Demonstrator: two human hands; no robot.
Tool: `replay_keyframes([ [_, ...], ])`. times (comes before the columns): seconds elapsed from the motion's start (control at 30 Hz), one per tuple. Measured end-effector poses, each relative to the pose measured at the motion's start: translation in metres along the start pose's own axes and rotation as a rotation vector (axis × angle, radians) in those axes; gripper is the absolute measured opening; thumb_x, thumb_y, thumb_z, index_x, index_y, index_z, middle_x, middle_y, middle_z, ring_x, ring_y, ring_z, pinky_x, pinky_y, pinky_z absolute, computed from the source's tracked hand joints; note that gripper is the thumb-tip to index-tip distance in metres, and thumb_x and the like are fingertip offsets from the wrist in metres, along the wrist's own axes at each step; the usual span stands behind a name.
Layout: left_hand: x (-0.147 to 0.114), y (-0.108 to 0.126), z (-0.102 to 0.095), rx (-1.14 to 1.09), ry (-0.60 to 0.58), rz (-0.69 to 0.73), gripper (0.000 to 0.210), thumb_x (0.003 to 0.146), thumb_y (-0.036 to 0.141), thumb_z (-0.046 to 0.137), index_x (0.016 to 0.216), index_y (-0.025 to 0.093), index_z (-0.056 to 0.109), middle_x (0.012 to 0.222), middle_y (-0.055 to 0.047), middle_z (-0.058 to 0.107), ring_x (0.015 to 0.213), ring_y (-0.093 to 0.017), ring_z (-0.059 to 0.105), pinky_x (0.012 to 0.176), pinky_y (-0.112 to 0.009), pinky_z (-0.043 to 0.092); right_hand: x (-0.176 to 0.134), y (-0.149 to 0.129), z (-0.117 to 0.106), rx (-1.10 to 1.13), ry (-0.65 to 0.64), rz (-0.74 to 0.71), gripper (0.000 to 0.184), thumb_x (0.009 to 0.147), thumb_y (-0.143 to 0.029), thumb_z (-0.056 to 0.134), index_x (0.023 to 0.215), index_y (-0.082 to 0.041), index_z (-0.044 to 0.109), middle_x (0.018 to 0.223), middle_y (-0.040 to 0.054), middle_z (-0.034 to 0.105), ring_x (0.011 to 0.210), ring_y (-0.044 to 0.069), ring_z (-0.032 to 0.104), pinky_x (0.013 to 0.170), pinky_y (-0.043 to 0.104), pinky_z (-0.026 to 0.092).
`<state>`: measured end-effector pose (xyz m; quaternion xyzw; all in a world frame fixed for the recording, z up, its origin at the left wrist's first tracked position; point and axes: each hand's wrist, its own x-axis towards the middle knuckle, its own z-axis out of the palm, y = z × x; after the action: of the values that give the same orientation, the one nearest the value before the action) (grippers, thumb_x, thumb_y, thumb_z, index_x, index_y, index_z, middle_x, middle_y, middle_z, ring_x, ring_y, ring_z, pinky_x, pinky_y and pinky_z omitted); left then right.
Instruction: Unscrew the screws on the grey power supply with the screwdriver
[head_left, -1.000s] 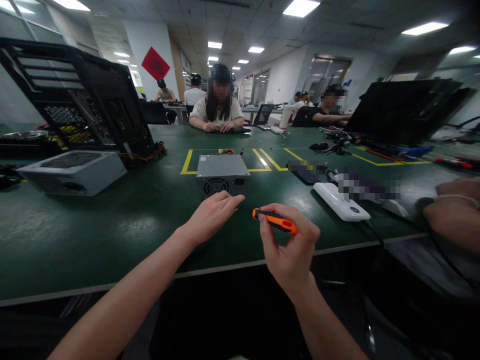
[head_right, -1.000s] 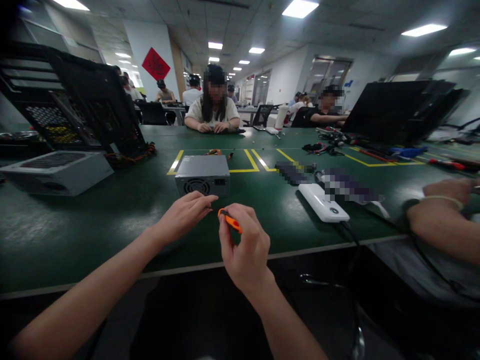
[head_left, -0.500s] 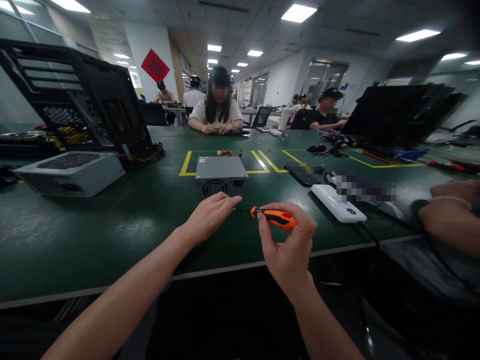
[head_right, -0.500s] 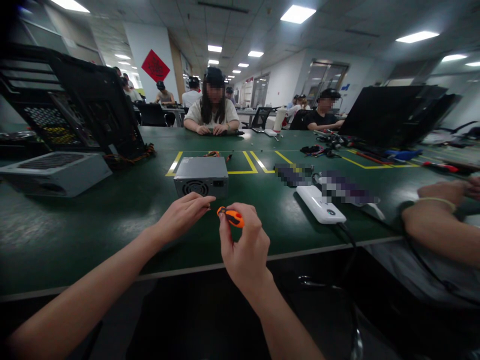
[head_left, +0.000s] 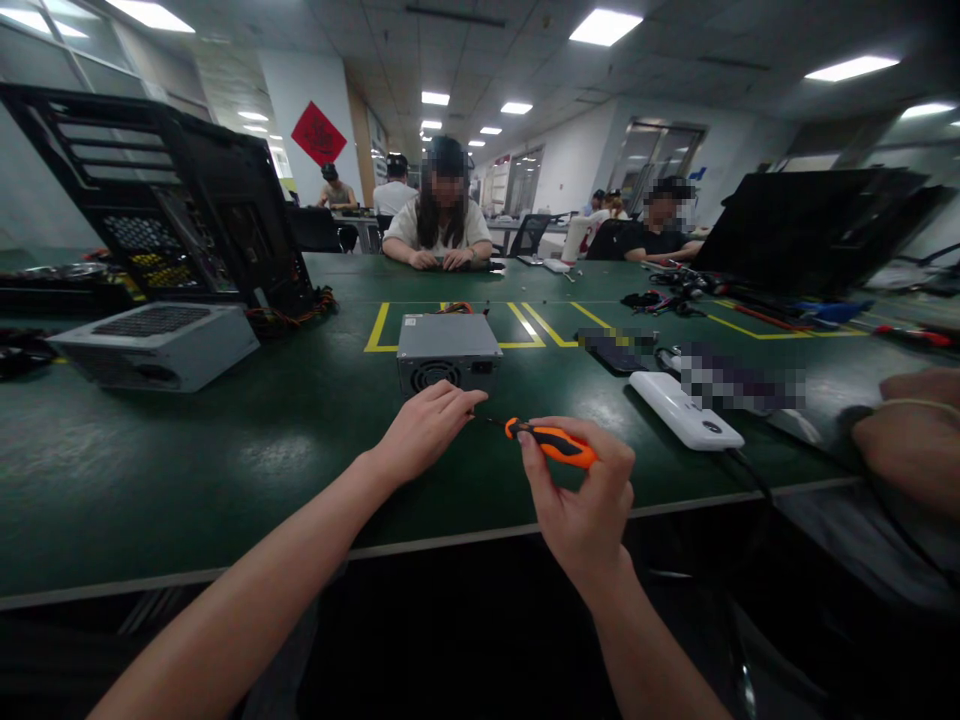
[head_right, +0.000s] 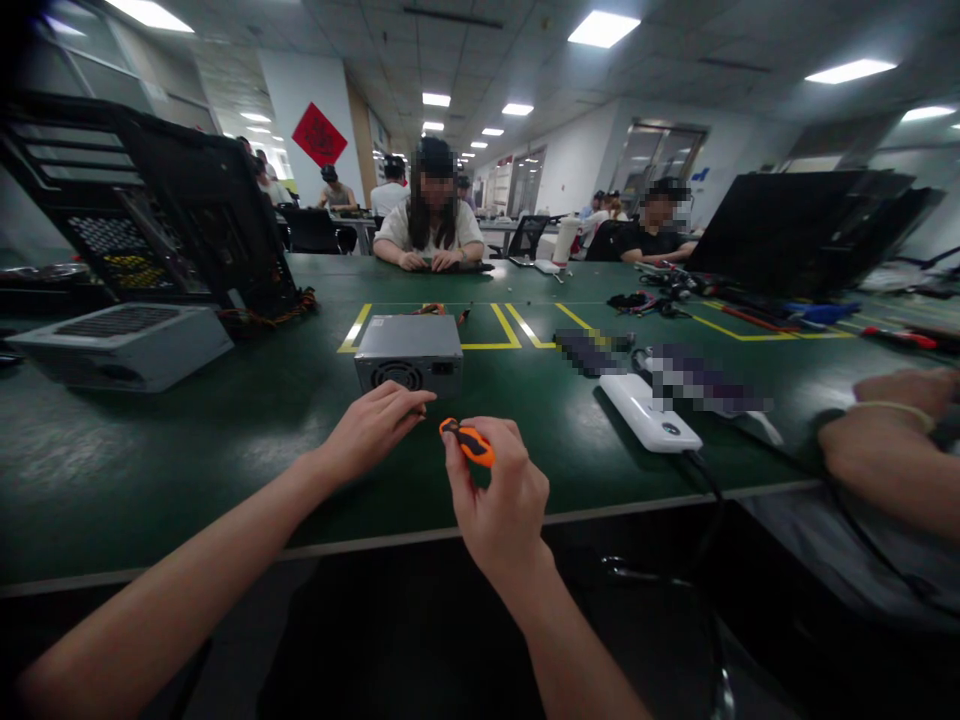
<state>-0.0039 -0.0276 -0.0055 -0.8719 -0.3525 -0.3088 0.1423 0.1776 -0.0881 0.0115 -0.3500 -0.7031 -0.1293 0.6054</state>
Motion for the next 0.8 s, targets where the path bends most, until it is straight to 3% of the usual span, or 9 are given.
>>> replay_keyframes([
  [0.33,0.003,-0.003,0.002,-0.106,0.006,-0.126,0.043,0.082,0.019,0.054,0.122,0.018,0.04,0.104,-0.005,0.058,0.097,-0.018,0.049,0.085,-0.035,0.044,0.0,0.005,0.005,0.004,0.007,-0.002,0.035,0.076,-0.011,0.058,0.105,-0.021,0.043,0.089,0.0033,0.06,0.082,0.015,0.062,0.068,0.029,0.054],
  [0.43,0.003,-0.005,0.004,-0.116,0.072,-0.218,0.046,0.081,0.021,0.056,0.123,0.019,0.04,0.112,-0.007,0.053,0.103,-0.02,0.048,0.09,-0.038,0.043,-0.001,0.011,0.009,0.009,0.055,-0.011,0.038,0.075,-0.01,0.059,0.107,-0.021,0.043,0.09,0.0037,0.061,0.083,0.015,0.062,0.07,0.031,0.054],
  [0.53,0.001,-0.009,0.008,-0.157,0.117,-0.345,0.036,0.082,0.02,0.053,0.116,0.019,0.045,0.105,-0.006,0.054,0.095,-0.018,0.053,0.084,-0.036,0.045,-0.001,0.019,0.014,0.008,0.087,-0.038,0.041,0.074,-0.009,0.059,0.109,-0.021,0.042,0.093,0.0043,0.061,0.086,0.015,0.062,0.071,0.031,0.055],
  [0.8,0.0,-0.016,0.019,-0.384,-0.031,-0.504,0.026,0.083,0.02,0.047,0.108,0.016,0.053,0.094,-0.005,0.062,0.085,-0.016,0.058,0.075,-0.032,0.048,-0.008,0.038,0.037,0.022,0.022,-0.087,0.044,0.075,-0.008,0.058,0.113,-0.019,0.039,0.1,0.009,0.061,0.094,0.016,0.061,0.072,0.03,0.055],
])
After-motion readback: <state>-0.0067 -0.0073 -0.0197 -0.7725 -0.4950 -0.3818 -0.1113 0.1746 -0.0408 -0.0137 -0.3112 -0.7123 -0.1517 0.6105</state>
